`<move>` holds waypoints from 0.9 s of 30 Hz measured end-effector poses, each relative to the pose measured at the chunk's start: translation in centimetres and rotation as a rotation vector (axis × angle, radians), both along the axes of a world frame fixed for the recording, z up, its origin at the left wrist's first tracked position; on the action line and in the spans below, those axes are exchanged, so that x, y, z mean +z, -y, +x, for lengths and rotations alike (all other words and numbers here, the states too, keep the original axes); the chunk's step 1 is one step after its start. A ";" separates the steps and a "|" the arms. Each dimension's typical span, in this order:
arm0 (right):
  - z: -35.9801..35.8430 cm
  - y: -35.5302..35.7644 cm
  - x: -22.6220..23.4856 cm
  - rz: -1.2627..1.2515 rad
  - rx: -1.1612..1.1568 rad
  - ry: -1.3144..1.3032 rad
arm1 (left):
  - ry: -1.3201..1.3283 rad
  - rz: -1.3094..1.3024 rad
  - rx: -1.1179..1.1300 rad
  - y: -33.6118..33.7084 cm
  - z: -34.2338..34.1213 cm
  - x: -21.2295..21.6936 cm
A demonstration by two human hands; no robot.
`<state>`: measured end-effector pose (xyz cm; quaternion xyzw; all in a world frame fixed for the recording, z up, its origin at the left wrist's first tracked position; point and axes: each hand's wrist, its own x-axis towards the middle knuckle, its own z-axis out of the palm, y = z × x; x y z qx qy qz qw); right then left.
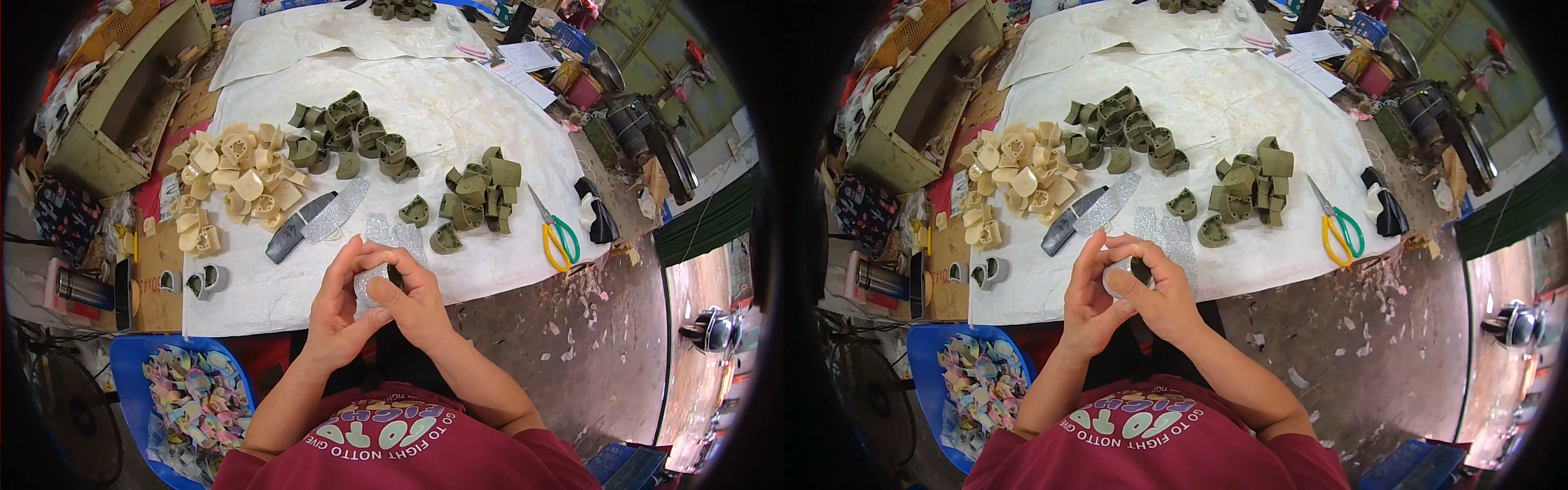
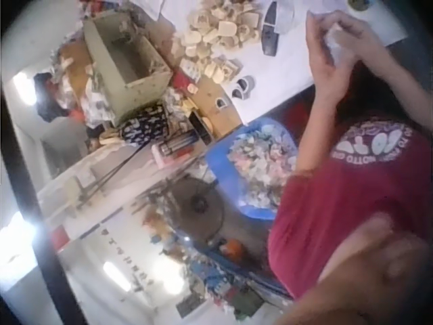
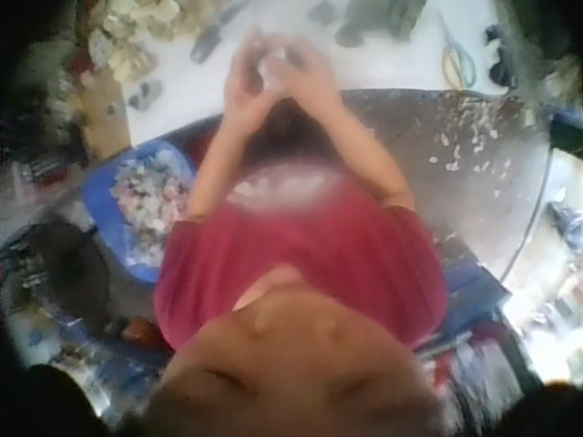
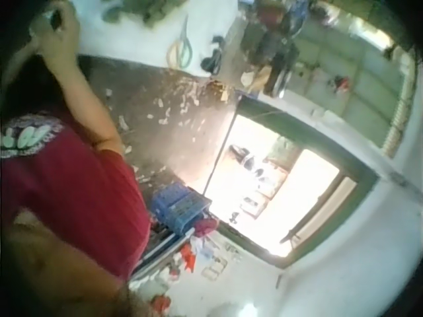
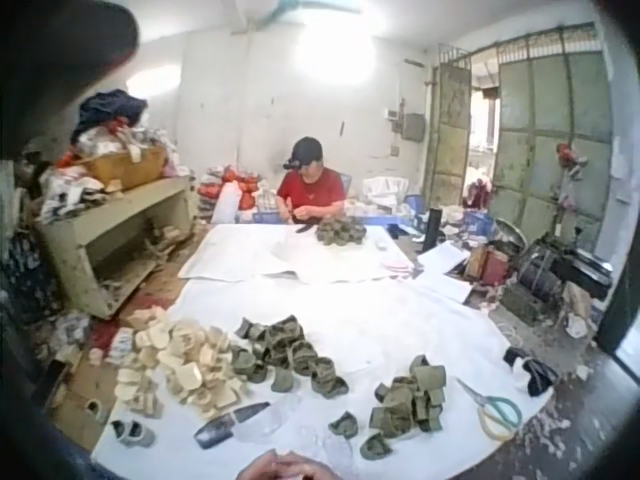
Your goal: The person wraps small green plastic parts with silver tape, one at a time, at a cluttered workbench. They pick up a part, tear off a strip of tape, wrap it around the part, and place the finished item on the table.
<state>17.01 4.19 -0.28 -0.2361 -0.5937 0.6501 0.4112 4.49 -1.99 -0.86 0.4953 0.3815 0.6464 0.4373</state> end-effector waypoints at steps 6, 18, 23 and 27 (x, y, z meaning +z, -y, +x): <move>-0.1 0.1 0.3 -0.213 0.111 -0.179 | -0.082 0.054 0.003 0.5 0.0 -0.2; -0.2 1.2 1.7 -0.150 0.033 -0.109 | 0.131 0.092 -0.069 1.1 -0.5 0.1; -1.2 0.3 1.6 -0.248 0.026 -0.015 | 0.166 0.049 0.004 1.1 -0.5 0.1; -0.8 0.2 3.6 -0.048 0.169 -0.152 | 0.324 0.005 0.057 1.6 -0.7 1.2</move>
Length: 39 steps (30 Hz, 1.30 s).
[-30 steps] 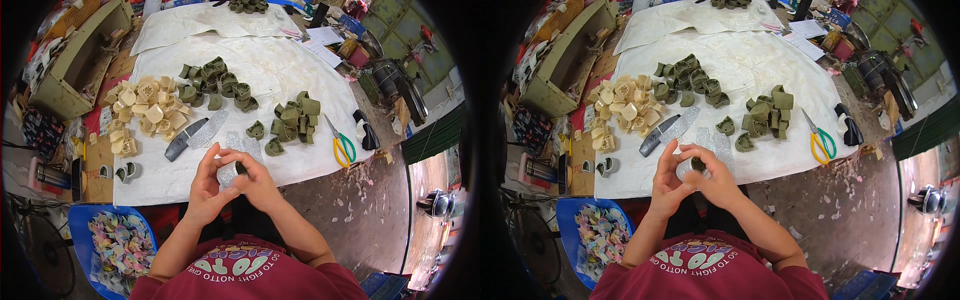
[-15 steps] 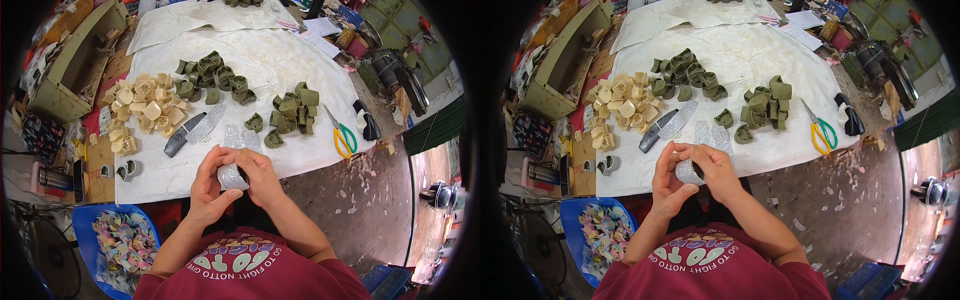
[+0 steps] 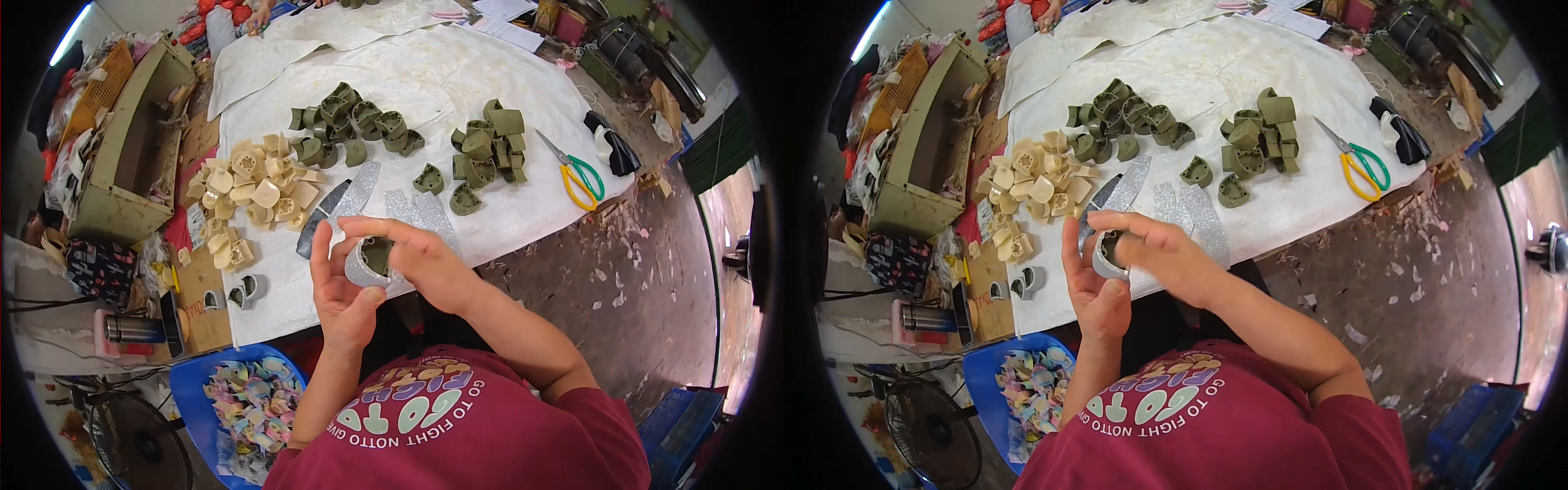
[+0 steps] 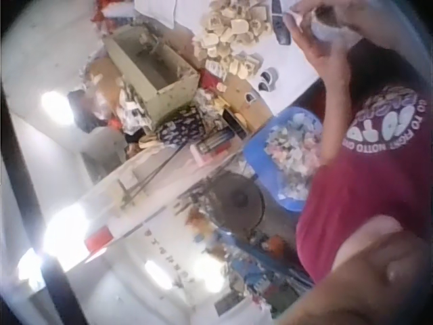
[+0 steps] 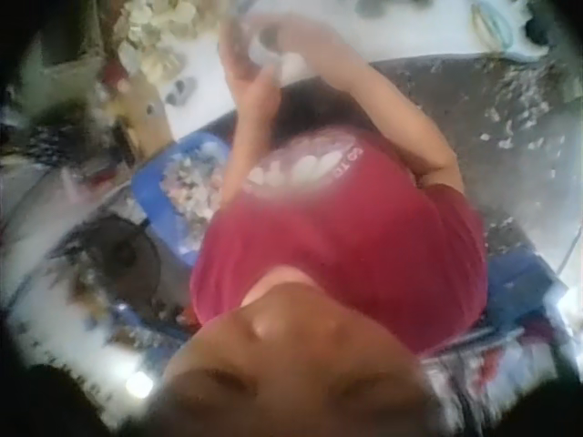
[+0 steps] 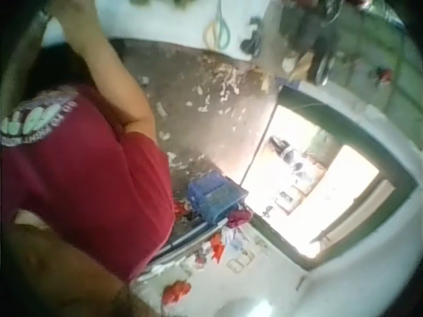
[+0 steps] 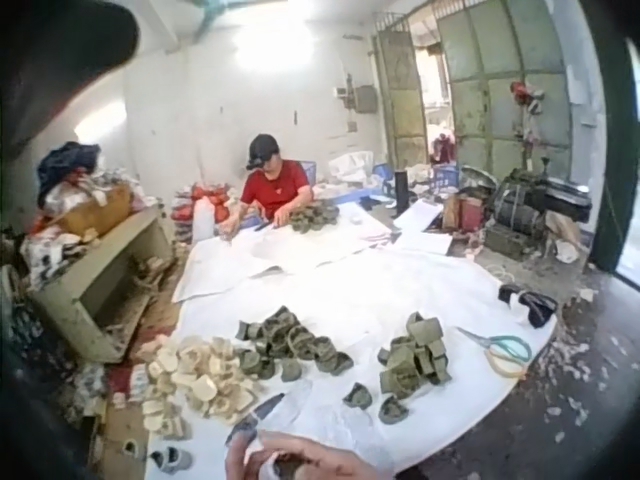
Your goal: The person wraps small green plastic parts with silver tape, one at a time, at a cluttered workbench. They pick up a part, tear off a strip of tape, wrap it around the part, and place the finished item on the table.
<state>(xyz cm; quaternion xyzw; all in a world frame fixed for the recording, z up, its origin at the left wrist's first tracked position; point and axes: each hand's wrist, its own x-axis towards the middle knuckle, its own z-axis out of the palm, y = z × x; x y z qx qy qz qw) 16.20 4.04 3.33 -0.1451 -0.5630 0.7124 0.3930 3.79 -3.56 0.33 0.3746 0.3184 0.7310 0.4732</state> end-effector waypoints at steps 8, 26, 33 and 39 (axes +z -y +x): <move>0.0 -0.1 -1.4 -0.084 0.033 -0.010 | -0.032 0.003 0.016 -0.3 0.2 -0.5; 3.0 -2.6 1.3 -0.183 0.259 0.038 | 0.357 0.013 -0.423 -2.3 -0.2 0.9; 2.5 -2.8 0.9 -0.271 0.338 -0.032 | 0.570 0.066 -0.680 -2.0 -1.7 0.4; 1.6 -3.3 0.3 -0.173 0.266 0.139 | 0.582 0.012 -0.700 -1.7 -2.0 0.1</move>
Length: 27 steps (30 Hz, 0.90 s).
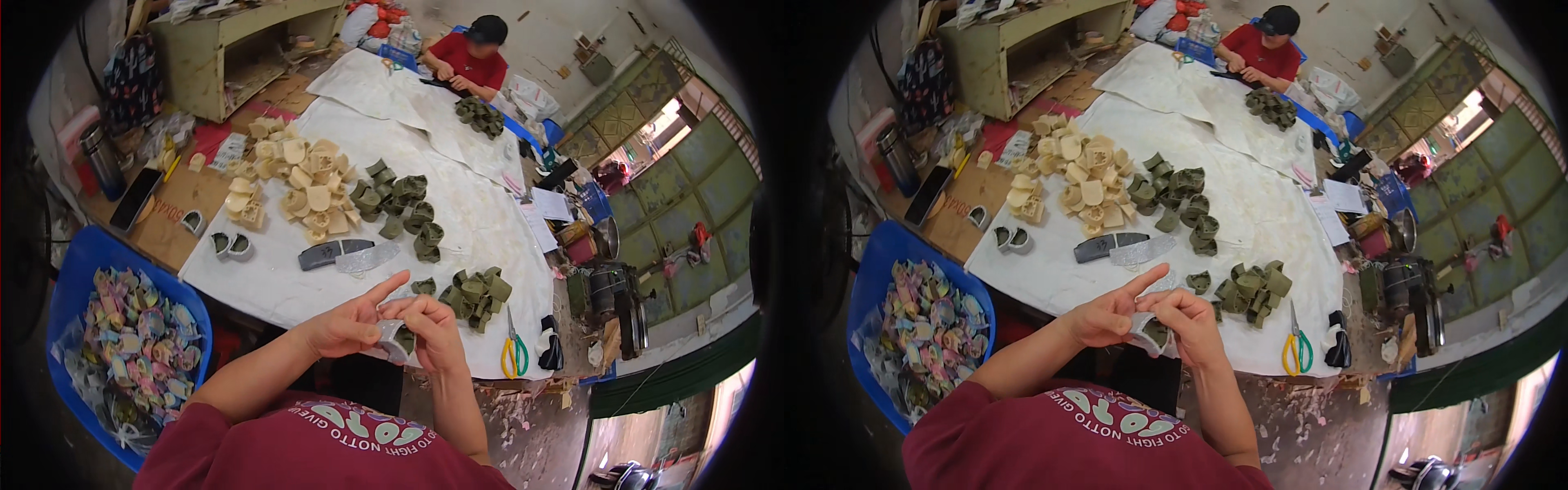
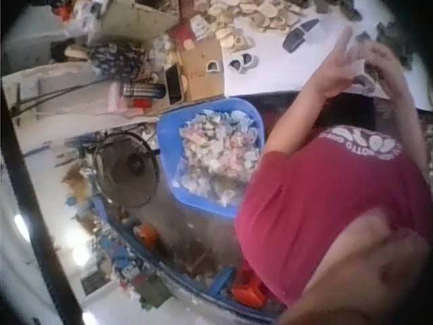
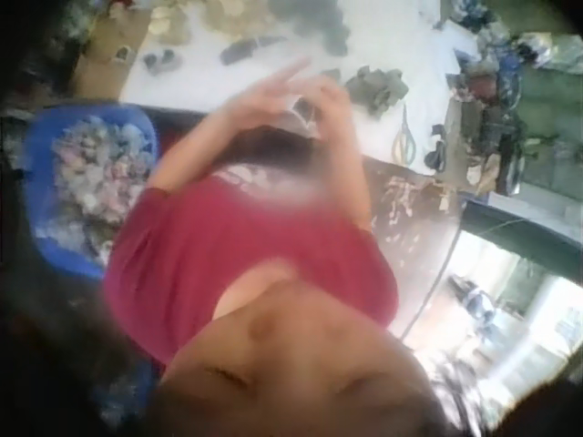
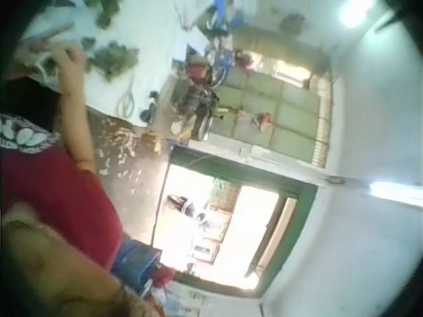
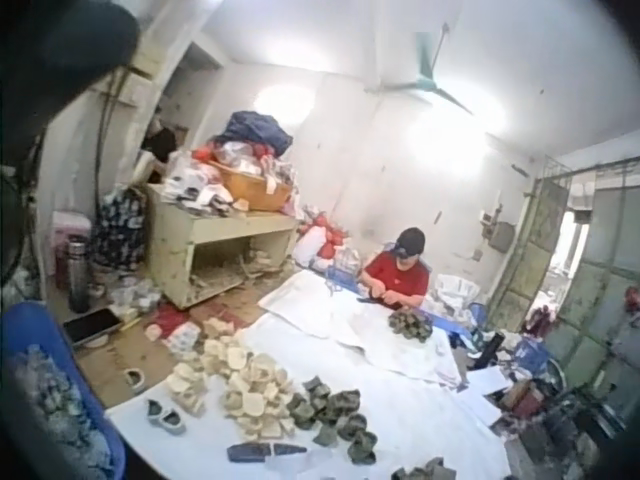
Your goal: The person wraps small green plastic parts with silver tape, one at a time, at a cluttered workbench. They pick up a part, tear off a strip of tape, wrap it around the part, and place the finished item on the table.
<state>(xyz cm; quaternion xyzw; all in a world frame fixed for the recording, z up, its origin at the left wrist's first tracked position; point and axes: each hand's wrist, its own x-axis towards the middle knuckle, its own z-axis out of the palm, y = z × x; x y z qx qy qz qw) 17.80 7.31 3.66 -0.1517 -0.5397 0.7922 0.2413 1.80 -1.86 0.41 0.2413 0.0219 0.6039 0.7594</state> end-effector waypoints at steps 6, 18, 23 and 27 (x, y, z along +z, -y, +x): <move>-1.5 1.3 3.7 1.057 -0.398 0.269 | -0.648 -0.191 0.442 -1.4 -0.8 -0.4; -3.1 2.2 0.2 0.127 -0.723 -0.131 | -0.917 0.232 1.003 -1.2 3.0 0.4; -2.5 1.6 1.2 0.247 -0.466 -0.084 | -0.241 0.008 0.477 -1.2 1.3 0.9; -1.5 1.4 1.0 0.310 -0.220 0.044 | -0.085 0.035 0.198 -0.6 0.5 1.5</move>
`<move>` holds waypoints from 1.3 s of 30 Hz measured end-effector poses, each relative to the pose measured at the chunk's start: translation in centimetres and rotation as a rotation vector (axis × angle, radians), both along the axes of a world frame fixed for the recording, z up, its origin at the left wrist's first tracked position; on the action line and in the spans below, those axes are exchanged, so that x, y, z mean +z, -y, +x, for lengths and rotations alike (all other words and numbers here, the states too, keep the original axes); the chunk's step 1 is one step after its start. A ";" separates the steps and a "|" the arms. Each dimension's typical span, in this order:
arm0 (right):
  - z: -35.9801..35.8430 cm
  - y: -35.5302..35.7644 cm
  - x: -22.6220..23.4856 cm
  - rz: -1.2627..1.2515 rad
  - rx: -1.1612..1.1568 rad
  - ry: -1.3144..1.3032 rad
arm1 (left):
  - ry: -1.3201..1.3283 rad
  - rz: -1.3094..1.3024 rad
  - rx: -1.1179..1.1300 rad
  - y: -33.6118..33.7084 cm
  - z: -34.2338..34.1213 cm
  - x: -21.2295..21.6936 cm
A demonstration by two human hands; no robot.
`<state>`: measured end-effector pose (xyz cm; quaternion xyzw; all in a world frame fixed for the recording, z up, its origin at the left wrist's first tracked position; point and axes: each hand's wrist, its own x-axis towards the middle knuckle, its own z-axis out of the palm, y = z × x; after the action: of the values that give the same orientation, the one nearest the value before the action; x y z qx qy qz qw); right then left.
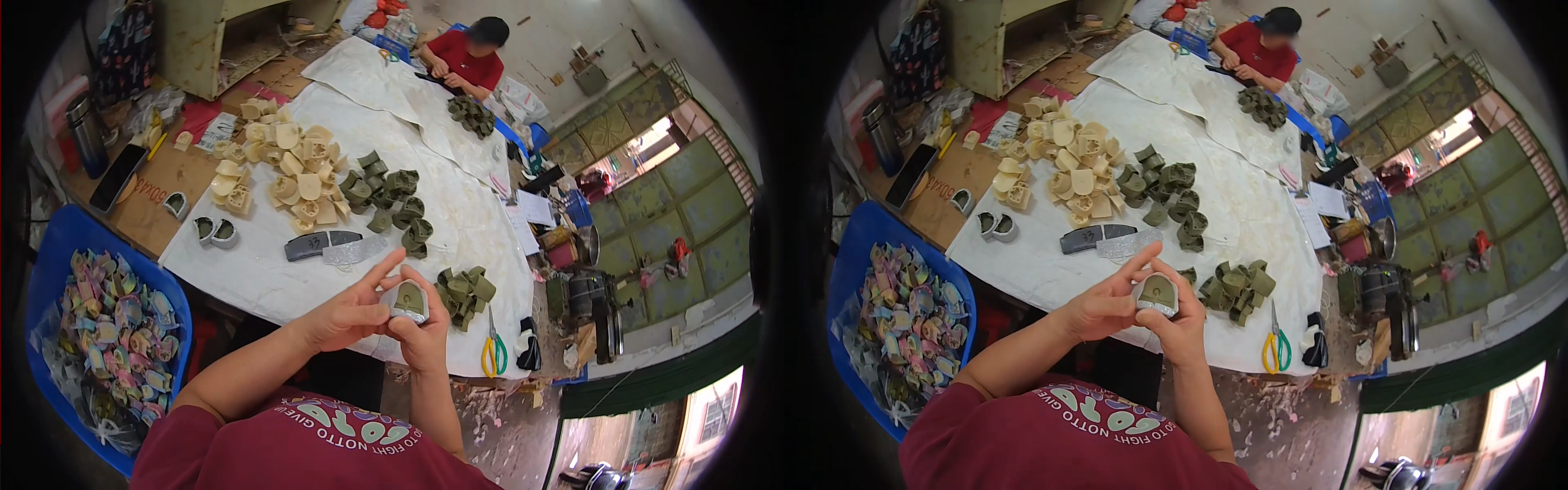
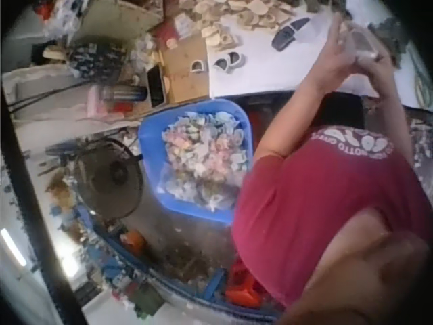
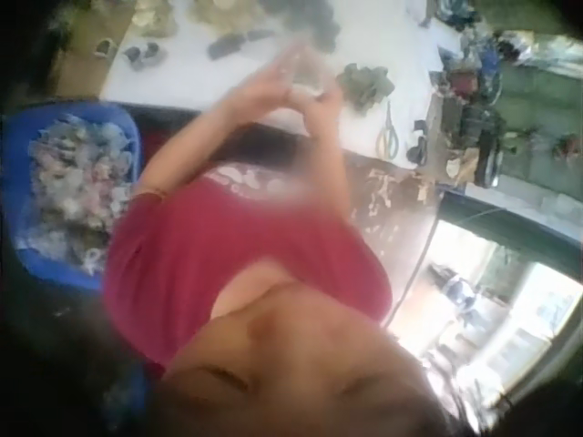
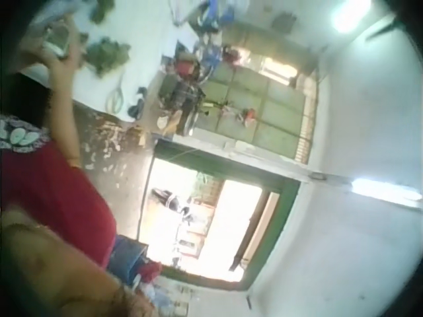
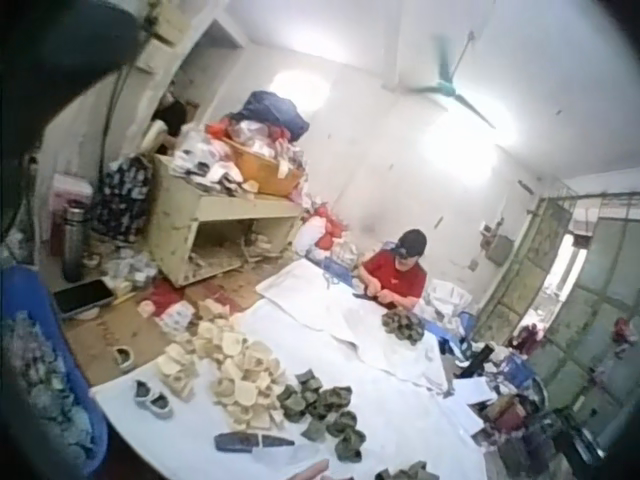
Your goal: The person wraps small green plastic parts with silver tape, one at a time, at a cluttered workbench. They pick up a part, tear off a strip of tape, wrap it around the part, and place the finished item on the table.
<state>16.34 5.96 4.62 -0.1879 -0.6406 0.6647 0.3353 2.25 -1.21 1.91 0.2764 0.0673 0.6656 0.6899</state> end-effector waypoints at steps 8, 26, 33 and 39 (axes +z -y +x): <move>-1.3 0.8 0.5 0.354 -0.114 0.134 | 0.123 -0.033 -0.040 -0.1 -0.2 -0.3; -1.6 -1.6 -0.1 0.838 -0.085 0.136 | -0.053 -0.228 0.188 0.2 -0.3 1.0; -1.3 -1.0 -0.8 -0.073 -0.079 -0.019 | -0.125 -0.017 0.205 -1.2 -0.5 0.9; -3.4 0.5 -3.3 0.681 -0.503 0.196 | -0.347 -0.305 0.527 -1.6 1.2 1.2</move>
<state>12.92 5.50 1.36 -0.2788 -0.7865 0.2920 0.4673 3.48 0.37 3.14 0.2522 0.3511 0.7462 0.5063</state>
